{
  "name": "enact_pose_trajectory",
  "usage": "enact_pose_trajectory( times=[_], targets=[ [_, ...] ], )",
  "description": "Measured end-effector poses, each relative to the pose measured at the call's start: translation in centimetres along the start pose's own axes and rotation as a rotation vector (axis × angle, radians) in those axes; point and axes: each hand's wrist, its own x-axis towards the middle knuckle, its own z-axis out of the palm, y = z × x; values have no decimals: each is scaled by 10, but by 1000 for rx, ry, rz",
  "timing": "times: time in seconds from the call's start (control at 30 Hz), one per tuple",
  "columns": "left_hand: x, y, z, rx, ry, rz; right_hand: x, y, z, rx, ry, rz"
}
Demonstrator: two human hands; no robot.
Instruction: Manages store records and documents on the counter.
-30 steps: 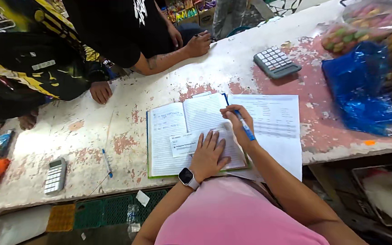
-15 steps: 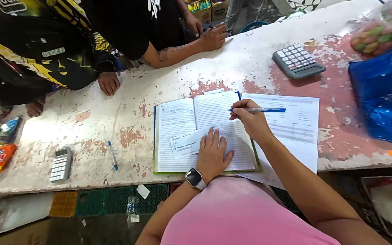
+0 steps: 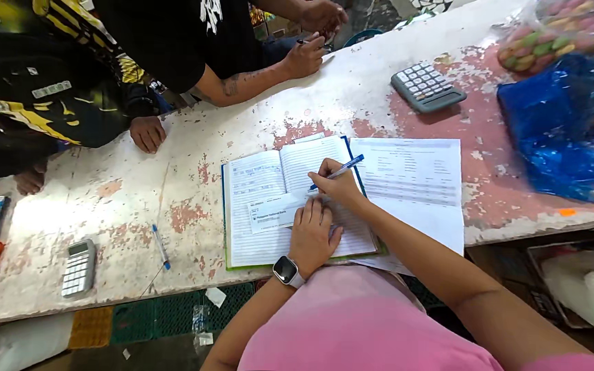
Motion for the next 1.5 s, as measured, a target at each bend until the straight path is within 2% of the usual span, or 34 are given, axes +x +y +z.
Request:
enact_pose_trajectory(
  times=[0.1, 0.27, 0.8, 1.03, 1.5],
  targets=[
    [0, 1, 0, 14, -1, 1, -1, 12, 2, -70, 18, -161],
    [1, 1, -1, 12, 8, 9, -1, 13, 6, -176, 19, -225],
    [0, 1, 0, 2, 21, 2, -3, 6, 7, -258, 50, -184],
    [0, 1, 0, 26, 4, -3, -4, 4, -3, -203, 59, -125],
    [0, 1, 0, 36, 12, -1, -6, 8, 0, -245, 76, -215]
  ],
)
